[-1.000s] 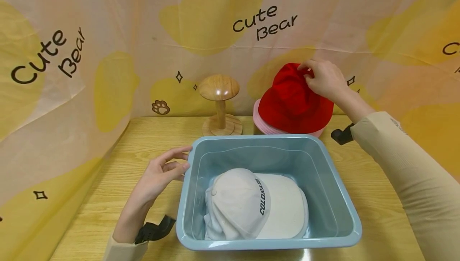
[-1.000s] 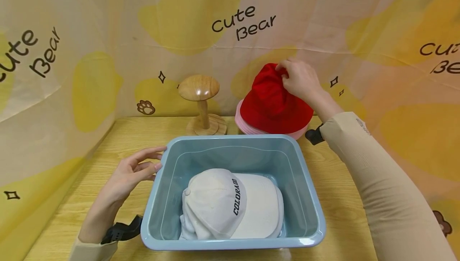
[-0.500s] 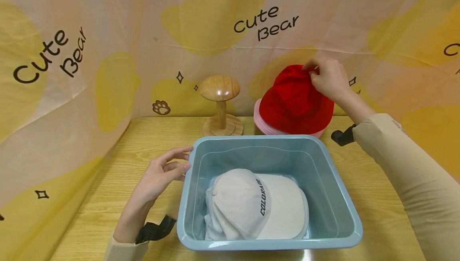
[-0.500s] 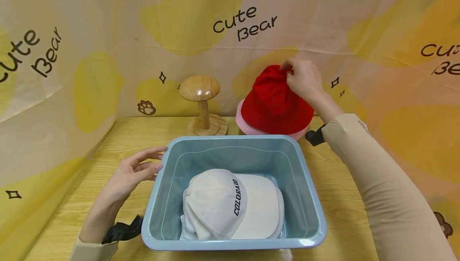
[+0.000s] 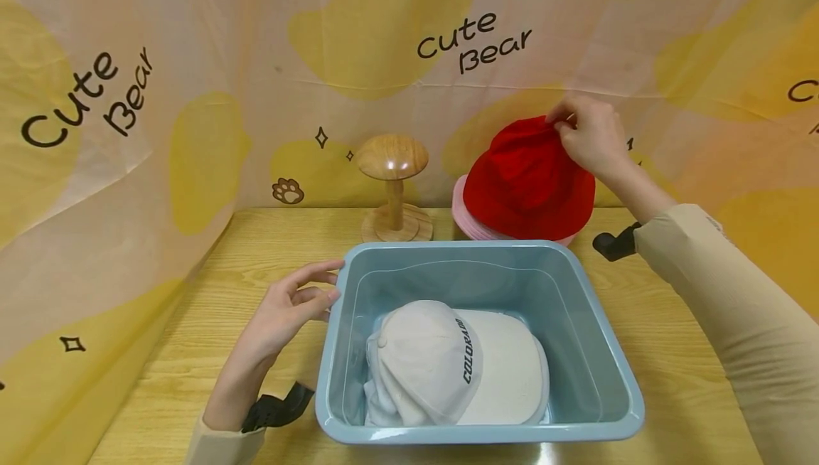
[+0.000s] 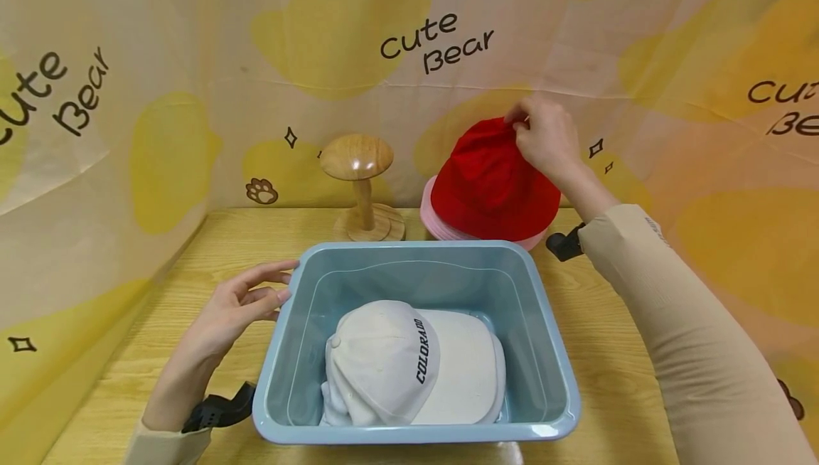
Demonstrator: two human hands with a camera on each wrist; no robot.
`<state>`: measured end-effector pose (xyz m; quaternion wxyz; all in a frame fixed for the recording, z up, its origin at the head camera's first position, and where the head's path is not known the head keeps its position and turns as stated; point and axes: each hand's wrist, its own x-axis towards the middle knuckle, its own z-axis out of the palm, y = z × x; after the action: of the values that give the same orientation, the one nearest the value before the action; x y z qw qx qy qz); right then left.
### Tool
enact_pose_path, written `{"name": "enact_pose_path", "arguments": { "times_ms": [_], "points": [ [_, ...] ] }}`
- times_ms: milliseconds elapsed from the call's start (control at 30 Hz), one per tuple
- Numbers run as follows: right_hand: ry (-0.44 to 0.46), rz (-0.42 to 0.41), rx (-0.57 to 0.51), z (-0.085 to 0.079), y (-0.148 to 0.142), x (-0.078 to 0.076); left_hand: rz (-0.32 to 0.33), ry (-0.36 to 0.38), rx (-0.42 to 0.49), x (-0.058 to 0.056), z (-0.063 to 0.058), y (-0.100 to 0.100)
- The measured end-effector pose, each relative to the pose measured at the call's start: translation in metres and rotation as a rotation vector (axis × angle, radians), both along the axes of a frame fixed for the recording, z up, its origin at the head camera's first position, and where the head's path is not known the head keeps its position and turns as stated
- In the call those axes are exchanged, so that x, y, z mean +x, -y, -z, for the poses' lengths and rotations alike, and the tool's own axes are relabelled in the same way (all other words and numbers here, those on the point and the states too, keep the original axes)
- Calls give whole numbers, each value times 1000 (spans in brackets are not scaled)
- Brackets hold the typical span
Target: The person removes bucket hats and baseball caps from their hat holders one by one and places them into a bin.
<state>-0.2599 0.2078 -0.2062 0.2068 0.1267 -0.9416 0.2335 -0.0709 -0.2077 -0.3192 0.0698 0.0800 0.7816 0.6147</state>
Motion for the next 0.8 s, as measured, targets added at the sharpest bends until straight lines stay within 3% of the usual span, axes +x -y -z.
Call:
{"name": "enact_pose_path", "arguments": {
  "times_ms": [300, 533, 800],
  "points": [
    [-44, -4, -32, -13, 0, 7, -9, 7, -13, 7, -4, -3],
    [-47, 7, -54, -19, 3, 11, -8, 16, -5, 6, -5, -3],
    [-120, -30, -80, -27, 3, 14, -5, 10, -4, 6, -4, -2]
  ]
}}
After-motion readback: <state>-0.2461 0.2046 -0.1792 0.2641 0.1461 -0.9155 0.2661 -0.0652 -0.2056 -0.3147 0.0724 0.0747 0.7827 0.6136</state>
